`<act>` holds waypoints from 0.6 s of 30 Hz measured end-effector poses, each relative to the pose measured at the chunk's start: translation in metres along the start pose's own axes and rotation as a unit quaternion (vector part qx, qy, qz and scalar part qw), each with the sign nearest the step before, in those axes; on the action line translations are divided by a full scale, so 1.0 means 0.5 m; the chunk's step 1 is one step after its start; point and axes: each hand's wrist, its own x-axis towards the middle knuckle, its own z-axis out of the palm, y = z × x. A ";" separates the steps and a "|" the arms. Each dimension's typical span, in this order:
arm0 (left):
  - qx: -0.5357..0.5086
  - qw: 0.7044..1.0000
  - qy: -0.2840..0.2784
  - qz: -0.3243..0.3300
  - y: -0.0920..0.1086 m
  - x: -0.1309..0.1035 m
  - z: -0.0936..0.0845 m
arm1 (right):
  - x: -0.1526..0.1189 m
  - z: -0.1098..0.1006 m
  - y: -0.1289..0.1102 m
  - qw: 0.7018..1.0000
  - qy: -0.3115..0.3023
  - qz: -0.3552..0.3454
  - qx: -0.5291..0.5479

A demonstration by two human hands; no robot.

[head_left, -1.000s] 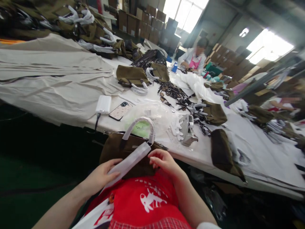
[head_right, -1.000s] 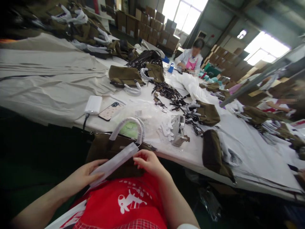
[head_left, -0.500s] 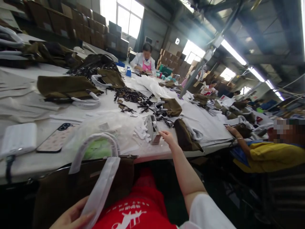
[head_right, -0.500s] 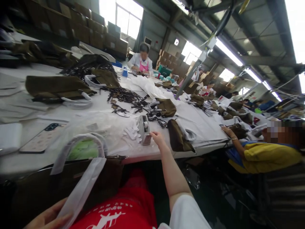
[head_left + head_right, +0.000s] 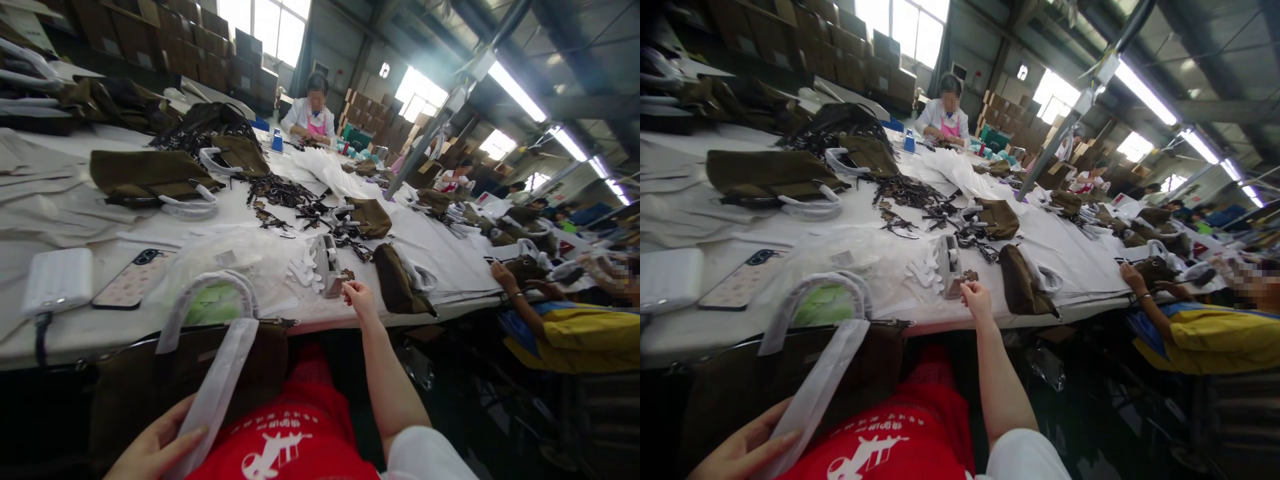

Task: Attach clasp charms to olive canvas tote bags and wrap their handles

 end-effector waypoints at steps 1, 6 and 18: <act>0.002 1.000 -0.008 -0.005 0.005 -0.002 0.001 | -0.002 0.001 0.006 1.000 -0.004 0.009 0.004; 0.026 0.998 -0.016 0.047 0.032 -0.030 0.025 | -0.001 -0.006 0.021 0.999 0.006 0.040 -0.003; 0.123 0.976 -0.056 0.169 0.045 -0.048 0.044 | -0.275 0.109 -0.067 0.905 -0.407 0.116 0.038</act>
